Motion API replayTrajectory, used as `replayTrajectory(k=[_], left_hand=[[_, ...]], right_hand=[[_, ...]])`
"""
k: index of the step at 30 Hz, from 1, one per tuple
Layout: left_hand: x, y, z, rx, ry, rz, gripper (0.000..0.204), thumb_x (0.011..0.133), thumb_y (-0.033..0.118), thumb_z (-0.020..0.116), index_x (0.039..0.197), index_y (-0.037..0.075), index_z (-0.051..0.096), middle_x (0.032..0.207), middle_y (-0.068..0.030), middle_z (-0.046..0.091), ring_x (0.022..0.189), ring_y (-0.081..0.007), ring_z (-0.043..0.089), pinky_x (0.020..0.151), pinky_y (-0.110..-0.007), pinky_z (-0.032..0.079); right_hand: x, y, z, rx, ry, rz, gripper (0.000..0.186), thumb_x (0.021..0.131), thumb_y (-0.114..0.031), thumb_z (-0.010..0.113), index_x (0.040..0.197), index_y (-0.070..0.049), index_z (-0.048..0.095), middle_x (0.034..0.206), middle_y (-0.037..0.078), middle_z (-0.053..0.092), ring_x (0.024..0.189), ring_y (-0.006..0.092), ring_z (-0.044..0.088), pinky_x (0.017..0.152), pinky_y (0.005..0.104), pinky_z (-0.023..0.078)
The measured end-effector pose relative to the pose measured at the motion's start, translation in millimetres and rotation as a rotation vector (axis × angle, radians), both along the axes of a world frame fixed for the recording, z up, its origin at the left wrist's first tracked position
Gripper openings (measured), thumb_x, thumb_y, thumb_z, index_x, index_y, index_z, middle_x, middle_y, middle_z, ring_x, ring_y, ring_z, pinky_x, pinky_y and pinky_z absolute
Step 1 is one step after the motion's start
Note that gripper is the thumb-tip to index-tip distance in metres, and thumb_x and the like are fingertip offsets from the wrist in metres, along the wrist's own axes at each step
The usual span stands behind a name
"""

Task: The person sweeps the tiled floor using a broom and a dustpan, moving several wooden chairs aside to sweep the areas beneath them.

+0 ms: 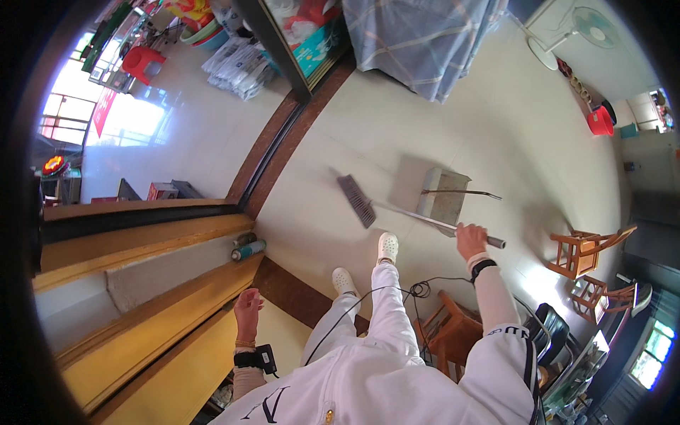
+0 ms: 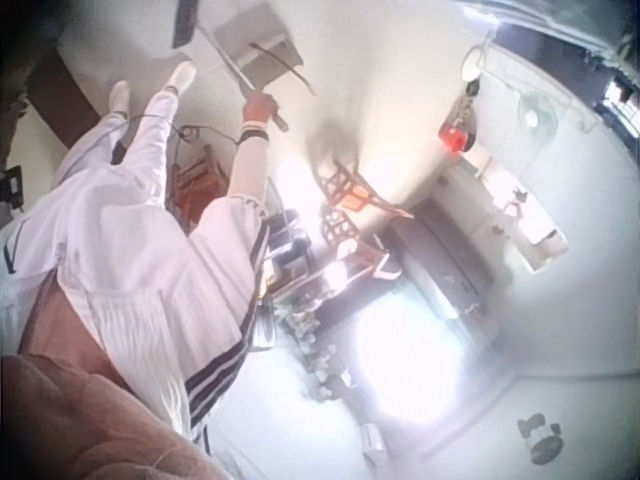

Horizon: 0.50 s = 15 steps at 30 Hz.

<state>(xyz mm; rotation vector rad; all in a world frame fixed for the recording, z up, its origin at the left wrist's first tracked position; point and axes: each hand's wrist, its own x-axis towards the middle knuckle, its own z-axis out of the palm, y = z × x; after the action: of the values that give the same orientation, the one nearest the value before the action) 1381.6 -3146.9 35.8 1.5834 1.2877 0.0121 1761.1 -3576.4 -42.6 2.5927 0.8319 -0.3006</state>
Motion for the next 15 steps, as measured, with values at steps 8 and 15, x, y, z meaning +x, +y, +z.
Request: replayTrajectory(k=[8,15], left_hand=[[120.1,-30.4,1.8,-0.026,-0.114,-0.156,0.014,0.086,0.013,0.055,0.096,0.003,0.056,0.083,-0.0026,0.059,0.071,-0.0103,0.059,0.061,-0.021,0.049],[172.7,-28.2,-7.1,-0.009,-0.114,-0.347,0.014,0.086,0.013,0.055,0.095,0.003,0.057,0.077,-0.0040,0.061,0.070,-0.0105,0.060,0.062,-0.022,0.049]], right_hand=[[45.1,-65.3,29.0,0.043,-0.059,-0.097,0.009,0.078,-0.015,0.049,0.082,-0.011,0.056,0.068,0.009,0.057,0.064,0.0253,0.059,0.057,0.0393,0.043],[-13.8,-59.8,51.1,0.116,0.145,-0.270,0.027,0.079,-0.015,0.048,0.104,-0.009,0.054,0.080,0.012,0.058,0.073,0.0279,0.059,0.063,0.0408,0.046]])
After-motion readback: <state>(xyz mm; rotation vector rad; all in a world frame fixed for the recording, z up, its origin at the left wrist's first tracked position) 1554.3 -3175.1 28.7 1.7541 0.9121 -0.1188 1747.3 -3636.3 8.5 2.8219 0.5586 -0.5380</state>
